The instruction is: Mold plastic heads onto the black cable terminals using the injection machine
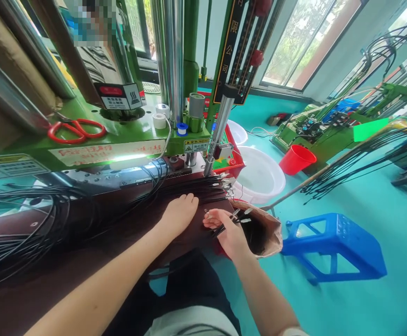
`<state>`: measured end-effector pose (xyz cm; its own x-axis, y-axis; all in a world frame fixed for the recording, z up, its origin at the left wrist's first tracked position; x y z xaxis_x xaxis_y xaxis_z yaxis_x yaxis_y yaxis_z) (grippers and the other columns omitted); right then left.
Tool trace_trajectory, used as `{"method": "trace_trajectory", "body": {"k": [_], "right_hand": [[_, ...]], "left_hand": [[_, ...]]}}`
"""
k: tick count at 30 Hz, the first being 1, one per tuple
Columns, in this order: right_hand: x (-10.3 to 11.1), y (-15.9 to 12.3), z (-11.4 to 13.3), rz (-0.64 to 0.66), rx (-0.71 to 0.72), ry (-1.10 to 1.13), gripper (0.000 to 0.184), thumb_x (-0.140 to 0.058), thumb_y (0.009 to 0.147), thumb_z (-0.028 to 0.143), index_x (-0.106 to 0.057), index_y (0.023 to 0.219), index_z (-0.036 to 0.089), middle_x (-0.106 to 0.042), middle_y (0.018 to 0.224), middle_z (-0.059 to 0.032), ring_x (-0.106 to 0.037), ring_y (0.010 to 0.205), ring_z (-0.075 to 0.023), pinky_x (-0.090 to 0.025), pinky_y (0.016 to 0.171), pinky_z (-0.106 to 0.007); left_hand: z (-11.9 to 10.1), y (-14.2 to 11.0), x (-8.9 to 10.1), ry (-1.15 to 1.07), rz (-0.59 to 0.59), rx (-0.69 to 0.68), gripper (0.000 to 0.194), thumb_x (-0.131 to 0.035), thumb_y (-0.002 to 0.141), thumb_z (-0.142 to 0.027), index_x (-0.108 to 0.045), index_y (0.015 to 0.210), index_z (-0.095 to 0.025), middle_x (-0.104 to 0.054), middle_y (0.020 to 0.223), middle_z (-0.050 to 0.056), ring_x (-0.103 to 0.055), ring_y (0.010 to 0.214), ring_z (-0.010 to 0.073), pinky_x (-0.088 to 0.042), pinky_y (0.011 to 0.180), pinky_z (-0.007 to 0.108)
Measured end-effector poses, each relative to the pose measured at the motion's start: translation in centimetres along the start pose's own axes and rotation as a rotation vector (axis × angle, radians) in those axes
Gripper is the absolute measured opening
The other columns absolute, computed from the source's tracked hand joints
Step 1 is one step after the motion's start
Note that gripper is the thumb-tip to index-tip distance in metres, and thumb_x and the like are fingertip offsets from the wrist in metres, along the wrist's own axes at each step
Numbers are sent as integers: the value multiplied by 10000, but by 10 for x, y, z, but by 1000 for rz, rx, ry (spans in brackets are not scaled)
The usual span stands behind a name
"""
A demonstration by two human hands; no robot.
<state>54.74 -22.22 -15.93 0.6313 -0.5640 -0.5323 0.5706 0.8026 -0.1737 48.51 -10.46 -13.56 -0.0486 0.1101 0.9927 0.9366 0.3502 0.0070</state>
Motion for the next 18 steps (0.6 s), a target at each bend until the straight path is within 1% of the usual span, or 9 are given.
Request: {"method": "trace_trajectory", "body": {"k": [2, 4, 6, 8, 11, 14, 16, 17, 18], "right_hand": [[0, 0, -5, -10, -45, 43, 241, -654, 750, 349, -675, 863, 138, -689, 778, -68, -643, 709, -191, -495, 711, -342], [2, -1, -10, -39, -93, 92, 262, -664, 741, 348, -662, 893, 134, -689, 781, -74, -645, 711, -201, -495, 722, -367], [3, -2, -10, -74, -103, 136, 265, -668, 739, 339, -656, 914, 141, -691, 838, -83, -646, 774, -208, -483, 776, -381], [-1, -4, -5, -59, -66, 156, 265, -660, 751, 326, -651, 962, 165, -681, 946, -84, -627, 889, -208, -449, 862, -385], [-19, -7, 14, 76, 34, 102, 248, -620, 786, 293, -646, 1015, 201, -659, 1029, -68, -587, 992, -208, -386, 953, -403], [-45, -11, 28, 248, 114, -59, 173, -583, 807, 273, -684, 921, 190, -668, 974, -60, -579, 994, -214, -352, 987, -415], [-64, -16, 22, 371, 91, -153, 165, -581, 807, 296, -698, 815, 179, -671, 920, -58, -584, 971, -217, -361, 981, -414], [-72, -18, 15, 422, 52, -175, 179, -588, 800, 314, -695, 766, 175, -670, 891, -57, -589, 955, -219, -376, 967, -415], [-78, -20, 5, 461, -2, -186, 196, -597, 791, 331, -687, 729, 169, -668, 872, -57, -593, 944, -222, -391, 952, -418]], "left_hand": [[-2, 0, 1, -15, 12, -1, 275, -290, 820, -49, -552, 879, -107, -564, 883, 143, -539, 822, 235, -422, 681, 330], [-5, -5, 10, -102, -15, -25, 242, -295, 824, -73, -530, 846, -126, -559, 869, 128, -528, 832, 228, -414, 729, 340], [-8, -15, 21, -262, -42, -32, 201, -294, 839, -130, -494, 830, -157, -549, 851, 97, -524, 813, 211, -401, 748, 334], [-10, -31, 26, -442, 0, 5, 165, -293, 851, -194, -455, 823, -187, -546, 815, 63, -534, 753, 195, -392, 711, 317], [-14, -58, 19, -709, 148, 94, 119, -318, 850, -260, -420, 813, -212, -565, 717, 25, -548, 663, 189, -371, 643, 294], [-18, -83, 11, -1045, 315, 152, 133, -331, 847, -306, -412, 787, -219, -591, 655, 9, -563, 623, 171, -381, 616, 269], [-26, -99, 8, -1284, 523, 123, 150, -344, 838, -321, -432, 790, -209, -632, 719, 28, -591, 658, 162, -410, 638, 268], [-31, -107, 8, -1396, 624, 92, 134, -379, 820, -314, -451, 820, -202, -647, 794, 44, -604, 698, 161, -423, 658, 272], [-36, -112, 10, -1500, 690, 60, 133, -440, 786, -296, -466, 870, -196, -647, 872, 55, -613, 738, 163, -435, 672, 275]]}}
Point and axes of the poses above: each hand's wrist, its own y-axis towards the middle knuckle, its own x-axis out of the back of the hand, z = x × y, the point moved 6 cm from there along y, towards the middle knuckle
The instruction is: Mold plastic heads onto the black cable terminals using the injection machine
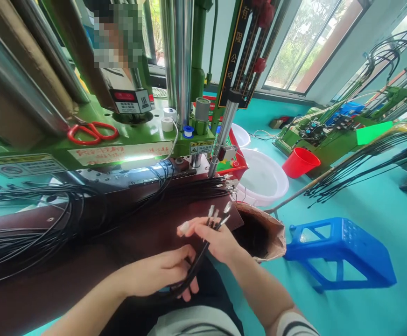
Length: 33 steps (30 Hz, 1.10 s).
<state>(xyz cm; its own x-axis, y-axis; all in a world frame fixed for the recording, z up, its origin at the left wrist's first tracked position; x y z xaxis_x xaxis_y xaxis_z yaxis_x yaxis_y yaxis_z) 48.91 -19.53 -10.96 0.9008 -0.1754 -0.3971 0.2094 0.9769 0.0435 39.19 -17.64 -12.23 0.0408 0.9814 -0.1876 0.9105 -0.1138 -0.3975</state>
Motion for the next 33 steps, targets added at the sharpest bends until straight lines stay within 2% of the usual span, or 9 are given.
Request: {"method": "trace_trajectory", "body": {"k": [2, 4, 6, 8, 11, 15, 21, 26, 33], "right_hand": [[-13, 3, -19, 55, -126, 22, 214, -610, 776, 355, -676, 727, 158, -667, 855, -60, -603, 914, -222, -418, 917, -424], [-16, 8, -29, 57, -200, 59, 216, -641, 749, 350, -667, 854, 163, -667, 883, -57, -611, 896, -214, -428, 901, -428], [-9, 18, -20, 12, -150, 105, 346, -665, 725, 349, -614, 1032, 197, -657, 967, -55, -616, 907, -210, -424, 904, -431], [3, 31, 8, -57, 7, 91, 434, -655, 733, 353, -550, 1140, 243, -616, 1095, -50, -595, 984, -215, -400, 935, -423], [6, 47, 49, 49, 138, -204, 347, -561, 811, 338, -566, 1143, 236, -583, 1171, -42, -534, 1094, -213, -354, 983, -398], [-11, 51, 53, 384, -25, -616, 327, -450, 875, 349, -597, 1103, 166, -659, 1006, -57, -599, 975, -201, -425, 896, -375], [-2, 48, 33, 398, -187, -836, 377, -402, 896, 380, -575, 1124, 135, -660, 978, -71, -627, 877, -195, -484, 736, -303], [-7, 48, 33, 485, -137, -1094, 377, -479, 866, 404, -588, 1148, 179, -596, 1154, -56, -542, 1054, -206, -415, 889, -305], [-4, 53, 23, 514, -249, -1120, 415, -401, 893, 459, -627, 1099, 178, -618, 1123, -44, -547, 1049, -203, -412, 879, -269]], "left_hand": [[0, -1, -5, -126, -15, -67, 271, -553, 699, -235, -468, 953, -193, -623, 911, 46, -616, 730, 154, -451, 645, 263], [2, 3, 1, -163, -252, -146, 274, -572, 698, -242, -463, 944, -184, -580, 709, -16, -560, 528, 105, -417, 505, 216], [7, 8, 5, -162, -497, -177, 191, -479, 788, -337, -456, 880, -171, -448, 495, -82, -393, 336, 58, -302, 372, 181], [10, 15, 3, -158, -584, -193, 271, -372, 840, -423, -453, 851, -165, -364, 407, -106, -277, 274, 43, -216, 325, 173], [7, 23, -2, -141, -537, -203, 336, -355, 840, -475, -464, 827, -157, -399, 402, -91, -286, 265, 40, -221, 321, 168], [0, 20, 3, -207, -561, -232, 356, -375, 833, -487, -475, 817, -146, -482, 478, -54, -376, 294, 50, -263, 334, 174], [-1, 25, 5, -313, -550, -252, 339, -412, 822, -463, -490, 853, -135, -462, 496, -62, -381, 326, 51, -295, 346, 175], [6, 45, -4, -94, -426, -141, 285, -383, 832, -413, -486, 810, -148, -410, 416, -81, -332, 262, 56, -233, 293, 167], [6, 45, 6, -240, -555, -226, 364, -375, 833, -477, -505, 822, -137, -431, 435, -68, -346, 275, 54, -245, 303, 173]]}}
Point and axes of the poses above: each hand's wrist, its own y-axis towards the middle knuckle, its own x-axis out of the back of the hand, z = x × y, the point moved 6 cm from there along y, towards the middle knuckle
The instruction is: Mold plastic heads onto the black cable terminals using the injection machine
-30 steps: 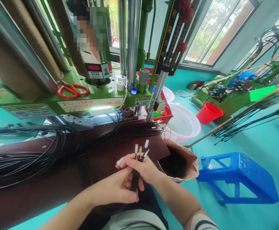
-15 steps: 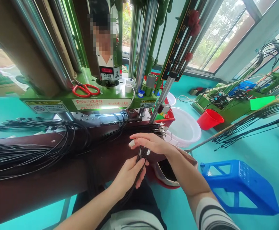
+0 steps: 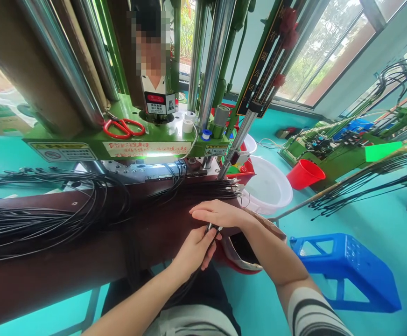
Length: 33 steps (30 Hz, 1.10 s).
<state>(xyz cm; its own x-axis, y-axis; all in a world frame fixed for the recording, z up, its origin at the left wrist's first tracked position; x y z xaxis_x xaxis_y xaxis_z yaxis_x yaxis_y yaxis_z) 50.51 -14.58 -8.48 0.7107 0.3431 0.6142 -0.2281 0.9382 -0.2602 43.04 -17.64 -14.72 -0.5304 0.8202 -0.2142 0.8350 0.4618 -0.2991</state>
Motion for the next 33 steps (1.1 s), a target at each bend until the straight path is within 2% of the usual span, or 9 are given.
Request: {"method": "trace_trajectory", "body": {"k": [4, 10, 15, 18, 20, 22, 24, 27, 33], "right_hand": [[-6, 2, -5, 78, -51, 160, 434, -413, 888, 443, -575, 1176, 161, -640, 1082, -53, -588, 979, -190, -465, 776, -248], [-7, 8, 2, 68, -3, 91, 406, -458, 866, 437, -603, 1149, 185, -594, 1186, -49, -545, 1071, -190, -390, 920, -267], [-2, 21, 4, 78, 71, 102, 393, -408, 898, 383, -580, 1168, 156, -627, 1125, -63, -579, 1014, -180, -436, 854, -265], [22, 45, -8, -142, 129, -14, 357, -347, 929, 289, -540, 1189, 137, -593, 1174, -70, -548, 1060, -159, -412, 901, -268], [43, 64, -26, -381, 27, -314, 321, -360, 917, 202, -519, 1191, 146, -556, 1220, -67, -493, 1125, -155, -350, 970, -274], [55, 83, -45, -484, -138, -600, 327, -404, 867, 108, -507, 1178, 123, -550, 1208, -94, -478, 1131, -174, -333, 978, -283], [58, 100, -60, -476, -254, -736, 344, -437, 798, 34, -508, 1132, 71, -566, 1141, -151, -501, 1088, -219, -365, 933, -318], [59, 113, -68, -442, -305, -780, 370, -453, 728, -10, -499, 1089, 55, -561, 1091, -196, -505, 1063, -278, -391, 871, -380], [66, 89, -58, -219, -295, -754, 231, -484, 692, 72, -543, 900, 155, -613, 1002, -116, -567, 960, -255, -435, 776, -338]], "left_hand": [[-4, 2, 0, -121, 5, 19, 368, -449, 797, -491, -512, 817, -129, -470, 469, -46, -405, 325, 72, -314, 317, 184], [-8, 7, -7, -327, 33, 158, 390, -544, 719, -508, -511, 785, -125, -502, 504, -25, -461, 385, 97, -410, 365, 232], [-3, 15, 11, -410, -104, 95, 417, -613, 651, -538, -473, 708, -149, -336, 444, -100, -242, 331, 13, -168, 300, 144], [3, 17, 41, -416, -292, -23, 439, -637, 629, -551, -460, 706, -158, -256, 450, -125, -164, 338, -4, -112, 311, 139], [9, 12, 60, -400, -395, -68, 432, -639, 639, -545, -466, 713, -156, -249, 462, -124, -169, 349, -4, -118, 318, 137], [14, 6, 72, -384, -440, -74, 426, -634, 654, -541, -474, 718, -152, -248, 468, -121, -176, 358, -4, -124, 326, 134], [18, -1, 78, -385, -459, -74, 429, -629, 659, -547, -477, 722, -151, -249, 467, -120, -183, 360, -4, -132, 332, 134], [19, -6, 82, -400, -490, -83, 441, -644, 641, -551, -477, 713, -150, -256, 461, -119, -194, 361, -4, -141, 335, 134], [18, -4, 85, -396, -501, -94, 438, -673, 615, -532, -478, 689, -147, -275, 441, -116, -190, 348, -2, -128, 323, 141]]}}
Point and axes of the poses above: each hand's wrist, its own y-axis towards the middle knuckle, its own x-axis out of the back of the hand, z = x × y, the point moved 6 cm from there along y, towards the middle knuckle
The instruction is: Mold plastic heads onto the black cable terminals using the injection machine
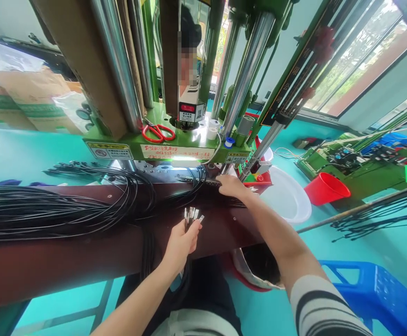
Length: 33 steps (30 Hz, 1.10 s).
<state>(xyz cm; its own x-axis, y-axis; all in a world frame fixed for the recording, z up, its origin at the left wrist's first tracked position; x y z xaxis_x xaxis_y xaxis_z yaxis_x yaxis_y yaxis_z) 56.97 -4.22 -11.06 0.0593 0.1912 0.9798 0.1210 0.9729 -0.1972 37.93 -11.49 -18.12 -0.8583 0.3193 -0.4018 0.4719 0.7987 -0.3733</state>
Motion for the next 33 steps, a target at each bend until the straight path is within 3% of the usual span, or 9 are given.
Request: {"method": "trace_trajectory", "body": {"k": [3, 4, 6, 9, 13, 16, 21, 27, 33], "right_hand": [[-4, -38, -8, 147, 6, 116, 132, -467, 711, 118, -510, 827, 164, -636, 768, -52, -604, 648, -166, -450, 561, -244], [-11, -54, -10, 208, -21, 248, 104, -454, 723, 136, -491, 815, 167, -614, 680, -19, -560, 512, -126, -421, 474, -216], [-31, -85, -9, 305, -111, 725, 92, -443, 724, 162, -459, 813, 177, -550, 571, 43, -409, 333, -64, -326, 347, -180], [-58, -119, 3, 216, -196, 1410, 234, -512, 666, 187, -469, 896, 186, -469, 503, 99, -250, 271, -25, -199, 280, -151], [-78, -136, 19, -37, -221, 1813, 428, -592, 720, 330, -488, 1108, 180, -423, 451, 113, -191, 257, -15, -134, 267, -142], [-82, -137, 22, -181, -218, 1922, 508, -540, 788, 471, -477, 1191, 168, -447, 460, 91, -202, 251, -15, -151, 260, -145], [-84, -138, 18, -254, -217, 1963, 528, -553, 799, 442, -462, 1243, 173, -456, 474, 79, -241, 262, -18, -192, 269, -143], [-89, -142, 18, -325, -236, 1885, 537, -550, 803, 445, -468, 1266, 185, -430, 489, 84, -261, 284, -23, -260, 278, -160], [-91, -145, 22, -377, -222, 1731, 564, -550, 807, 444, -442, 1305, 201, -423, 532, 73, -282, 336, -25, -245, 293, -150]], "left_hand": [[-1, 0, -1, -4, 6, -1, 428, -676, 614, -519, -479, 684, -146, -281, 440, -114, -197, 346, -1, -128, 324, 143], [-1, -1, -2, -3, 8, 0, 426, -677, 611, -515, -480, 684, -145, -285, 437, -114, -199, 344, -2, -127, 325, 143], [-2, -1, -8, 11, 23, 16, 421, -678, 606, -508, -481, 678, -144, -291, 426, -114, -199, 336, -2, -124, 326, 145], [-1, 0, -25, 68, 83, 31, 395, -667, 616, -491, -477, 662, -148, -283, 401, -118, -198, 320, 1, -129, 323, 150], [1, 5, -51, 162, 182, 35, 360, -648, 632, -471, -475, 658, -156, -270, 379, -121, -203, 307, 10, -138, 316, 154], [7, 8, -61, 233, 236, 58, 345, -641, 639, -458, -463, 645, -163, -275, 371, -118, -209, 302, 16, -132, 312, 158], [17, 11, -61, 234, 264, 80, 351, -634, 648, -473, -462, 649, -168, -282, 381, -113, -204, 309, 18, -124, 317, 161], [18, 11, -60, 261, 264, 84, 340, -621, 665, -469, -465, 659, -168, -277, 381, -115, -191, 316, 21, -132, 316, 160], [18, 13, -53, 370, 223, -4, 326, -622, 668, -463, -488, 675, -166, -307, 371, -103, -247, 303, 40, -171, 317, 176]]}}
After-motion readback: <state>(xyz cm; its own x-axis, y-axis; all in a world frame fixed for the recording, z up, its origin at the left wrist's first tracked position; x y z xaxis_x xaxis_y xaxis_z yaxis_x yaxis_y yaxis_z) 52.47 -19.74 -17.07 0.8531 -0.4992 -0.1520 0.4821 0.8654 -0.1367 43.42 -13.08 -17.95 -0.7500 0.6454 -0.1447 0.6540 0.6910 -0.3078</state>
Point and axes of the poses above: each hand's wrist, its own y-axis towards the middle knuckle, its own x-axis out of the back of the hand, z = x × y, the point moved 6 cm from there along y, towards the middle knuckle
